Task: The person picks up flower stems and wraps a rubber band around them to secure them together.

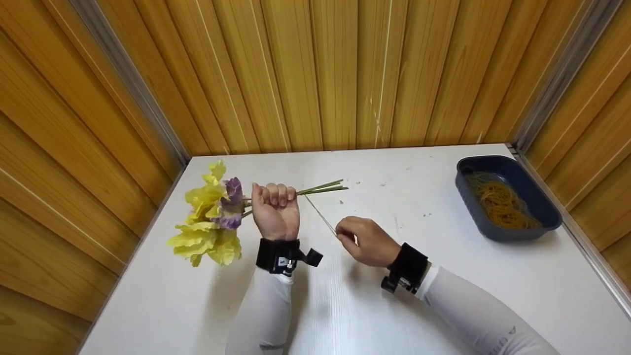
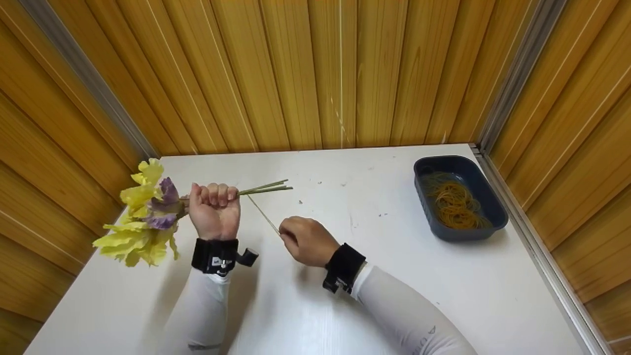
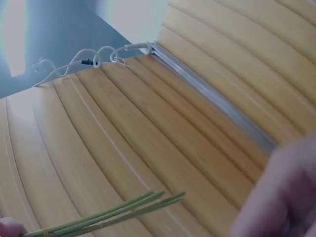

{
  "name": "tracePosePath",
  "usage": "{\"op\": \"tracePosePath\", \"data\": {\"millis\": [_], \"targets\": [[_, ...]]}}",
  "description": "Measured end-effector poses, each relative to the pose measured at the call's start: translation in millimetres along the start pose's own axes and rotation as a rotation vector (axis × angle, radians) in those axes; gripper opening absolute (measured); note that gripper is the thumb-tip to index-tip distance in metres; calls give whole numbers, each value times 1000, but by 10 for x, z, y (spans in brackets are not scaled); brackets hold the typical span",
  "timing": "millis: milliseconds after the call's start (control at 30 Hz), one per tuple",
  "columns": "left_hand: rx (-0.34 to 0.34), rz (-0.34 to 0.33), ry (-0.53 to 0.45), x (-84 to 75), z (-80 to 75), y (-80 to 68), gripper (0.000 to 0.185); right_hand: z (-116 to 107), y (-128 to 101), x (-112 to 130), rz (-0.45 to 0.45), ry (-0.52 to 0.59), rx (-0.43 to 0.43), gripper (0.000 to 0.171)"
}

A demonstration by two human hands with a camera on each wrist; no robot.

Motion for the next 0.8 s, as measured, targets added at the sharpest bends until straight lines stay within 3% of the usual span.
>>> {"op": "tracePosePath", "data": {"millis": [100,200,267,333,433,533,633,700,767,800], "targets": [[0,139,203,-12,1,8,54,-138,15,134,-89,-26,-35,12],[-7,229,381,1,17,-12,52,-322,37,220,-158,-103,-81,13],[-27,229,475,13,33,-38,52,-456,63,237,-181,-148,-125,13],[-30,187,542,22,48,-64,52,-595,95,222,-174,-172,-171,13],[11,28,587,24,64,-104,53,-778,142,119,-134,-168,-238,12],[133,-218,514,11,72,-132,54,-897,170,-53,-66,-148,-281,10],[268,-496,314,12,72,-146,51,-925,176,-257,44,-105,-283,8],[322,-649,155,45,65,-153,50,-877,163,-384,120,-79,-263,9],[336,-735,19,96,56,-158,49,-771,147,-489,187,-60,-237,10],[334,-748,-40,124,52,-160,49,-700,138,-524,212,-53,-221,10]]}}
Point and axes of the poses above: each hand's wrist, its own y-axis towards the middle knuckle, its own z-axis out of the palm, x = y × z, the point moved 1 cm from there along y, towards the middle knuckle, and after that the axes turned 7 degrees about -z, right-handed, at the moved point
